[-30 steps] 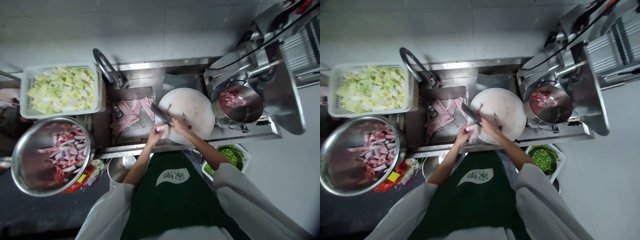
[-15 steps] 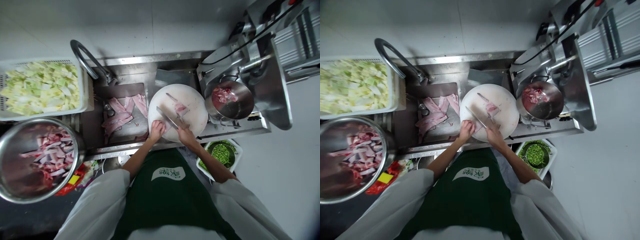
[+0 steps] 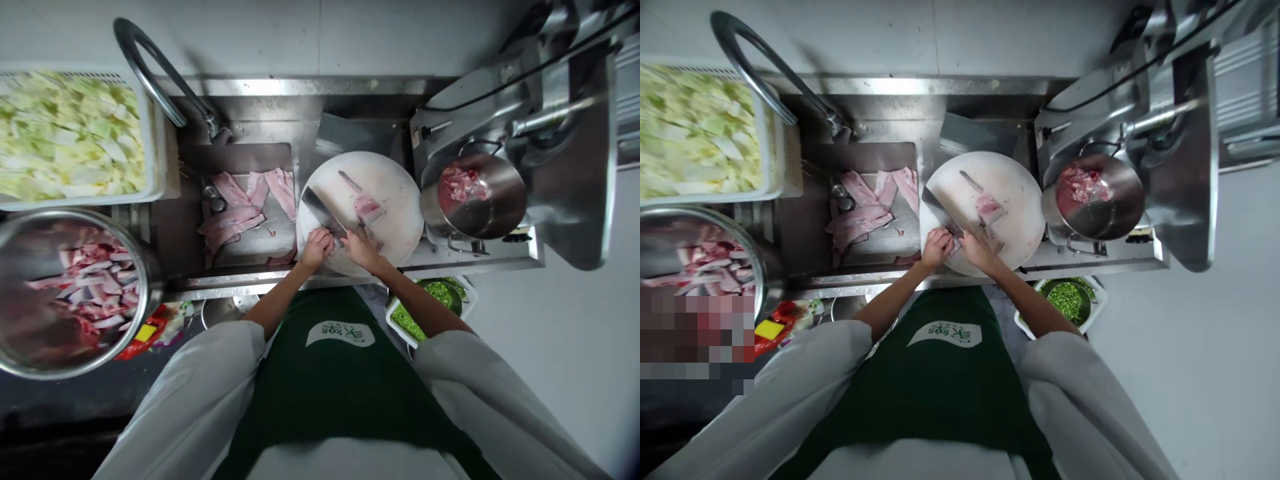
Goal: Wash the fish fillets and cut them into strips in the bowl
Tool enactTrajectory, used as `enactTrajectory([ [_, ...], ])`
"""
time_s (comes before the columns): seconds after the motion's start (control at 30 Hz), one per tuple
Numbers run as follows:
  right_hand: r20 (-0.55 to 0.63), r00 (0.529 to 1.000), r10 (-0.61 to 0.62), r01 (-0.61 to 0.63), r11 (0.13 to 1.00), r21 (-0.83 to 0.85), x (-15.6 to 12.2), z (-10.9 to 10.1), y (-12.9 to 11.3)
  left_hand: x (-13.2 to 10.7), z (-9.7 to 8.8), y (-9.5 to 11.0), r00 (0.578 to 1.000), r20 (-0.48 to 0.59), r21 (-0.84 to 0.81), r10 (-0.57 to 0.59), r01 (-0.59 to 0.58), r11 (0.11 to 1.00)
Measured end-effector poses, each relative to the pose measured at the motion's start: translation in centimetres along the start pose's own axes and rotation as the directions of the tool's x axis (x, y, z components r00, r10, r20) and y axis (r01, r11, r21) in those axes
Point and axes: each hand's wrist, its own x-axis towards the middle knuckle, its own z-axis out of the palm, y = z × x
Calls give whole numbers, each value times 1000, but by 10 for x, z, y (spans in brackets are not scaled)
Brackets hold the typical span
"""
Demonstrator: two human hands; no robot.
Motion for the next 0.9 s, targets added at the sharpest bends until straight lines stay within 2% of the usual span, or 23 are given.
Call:
enactTrajectory([
  [0.17, 176, 979, 108, -109, 994, -2, -47, 15, 50, 1, 0, 3, 997, 1, -43, -71, 71, 997],
  [0.23, 198, 971, 132, -130, 991, -20, -58, 15, 67, 0, -1, 6, 996, 1, -67, -84, 84, 994],
  [0.3, 170, 976, 134, -128, 991, -45, -54, 9, 74, -5, -4, 7, 996, -4, -75, -89, 88, 993],
  [0.37, 108, 983, 146, -139, 988, -66, -43, 1, 69, -13, -8, 8, 997, -9, -79, -70, 69, 994],
  [0.47, 24, 986, 162, -160, 983, -90, -34, -6, 47, -30, -15, 8, 998, -54, -84, -45, 41, 996],
  [0.57, 55, 993, 103, -96, 989, -115, -38, -2, 20, -40, -16, 6, 989, -134, -59, -70, 63, 996],
  [0.67, 131, 989, 63, -46, 990, -132, -48, 9, 4, -36, -8, 4, 995, -91, -65, -46, 40, 997],
  [0.77, 171, 982, 85, -58, 986, -159, -62, 17, 10, -27, 2, 2, 1000, -25, -55, 3, -4, 999],
  [0.9, 224, 971, 87, -49, 985, -168, -66, 15, 21, -24, 11, -3, 998, -47, 37, 43, -42, 998],
])
